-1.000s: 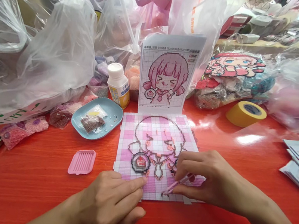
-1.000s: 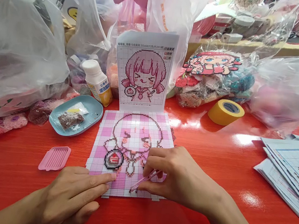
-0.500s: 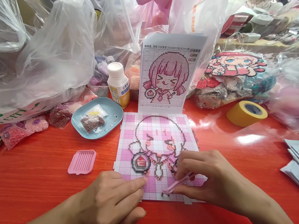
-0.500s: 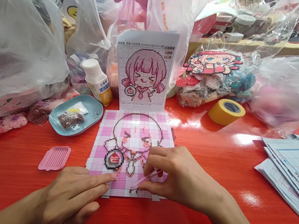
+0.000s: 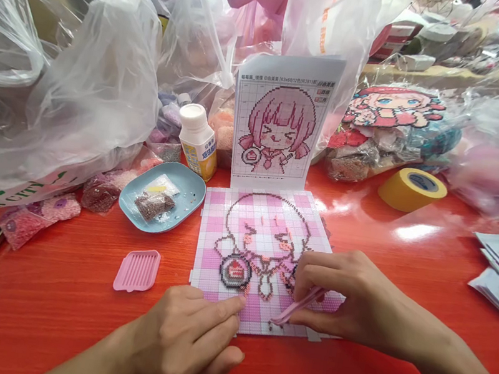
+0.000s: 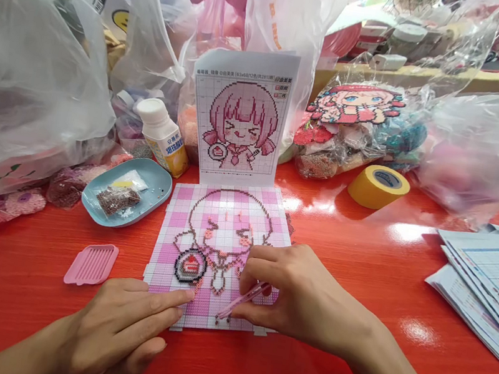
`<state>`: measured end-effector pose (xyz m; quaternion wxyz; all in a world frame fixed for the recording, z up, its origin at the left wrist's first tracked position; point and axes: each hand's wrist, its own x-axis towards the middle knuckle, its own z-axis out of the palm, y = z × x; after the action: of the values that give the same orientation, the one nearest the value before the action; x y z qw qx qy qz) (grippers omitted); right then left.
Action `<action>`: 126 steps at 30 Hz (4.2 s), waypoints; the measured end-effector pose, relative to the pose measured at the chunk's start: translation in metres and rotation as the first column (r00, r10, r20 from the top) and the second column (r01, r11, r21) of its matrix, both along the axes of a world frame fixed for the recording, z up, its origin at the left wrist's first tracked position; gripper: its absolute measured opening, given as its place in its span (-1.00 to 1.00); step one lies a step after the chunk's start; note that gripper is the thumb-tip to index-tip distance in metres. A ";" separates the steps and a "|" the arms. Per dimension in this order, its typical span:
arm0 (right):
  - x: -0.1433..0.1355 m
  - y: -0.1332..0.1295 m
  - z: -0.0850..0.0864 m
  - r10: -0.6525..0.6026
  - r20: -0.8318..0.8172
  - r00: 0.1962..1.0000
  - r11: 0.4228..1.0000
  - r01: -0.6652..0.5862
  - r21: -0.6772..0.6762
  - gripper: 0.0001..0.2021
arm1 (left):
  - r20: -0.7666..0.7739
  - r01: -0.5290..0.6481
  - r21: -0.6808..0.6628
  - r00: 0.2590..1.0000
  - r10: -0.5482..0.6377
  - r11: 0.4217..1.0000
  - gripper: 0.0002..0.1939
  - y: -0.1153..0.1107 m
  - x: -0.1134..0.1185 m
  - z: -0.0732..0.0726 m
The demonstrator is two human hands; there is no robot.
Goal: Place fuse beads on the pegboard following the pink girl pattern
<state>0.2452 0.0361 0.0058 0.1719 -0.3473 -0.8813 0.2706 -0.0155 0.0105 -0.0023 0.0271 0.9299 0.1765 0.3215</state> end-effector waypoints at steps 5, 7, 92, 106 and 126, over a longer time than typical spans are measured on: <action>-0.002 -0.001 0.000 -0.003 -0.005 1.000 1.000 0.003 -0.008 -0.80 | 0.007 0.002 0.008 1.000 -0.002 1.000 -0.67 -0.001 -0.001 -0.001; -0.004 -0.001 0.000 0.000 -0.003 1.000 1.000 0.000 -0.007 -0.81 | 0.004 -0.001 0.002 1.000 0.001 1.000 -0.67 -0.001 -0.001 -0.001; -0.035 -0.009 -0.024 -0.210 -0.249 0.946 0.926 0.274 0.260 -0.82 | -0.035 -0.026 -0.038 0.999 0.025 0.999 -0.69 -0.001 -0.001 -0.003; -0.034 -0.009 -0.024 -0.208 -0.238 0.949 0.921 0.272 0.278 -0.82 | -0.027 -0.022 -0.032 0.999 0.021 0.999 -0.71 0.000 0.000 -0.003; -0.016 0.000 -0.014 -0.089 -0.277 0.957 0.994 0.102 0.034 -0.84 | -0.009 -0.035 -0.013 0.999 0.035 0.999 -0.75 -0.001 -0.001 -0.003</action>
<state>0.2294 0.0360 -0.0077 0.3137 -0.3441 -0.8372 0.2866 -0.0161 0.0093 -0.0053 0.0269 0.9279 0.1948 0.3166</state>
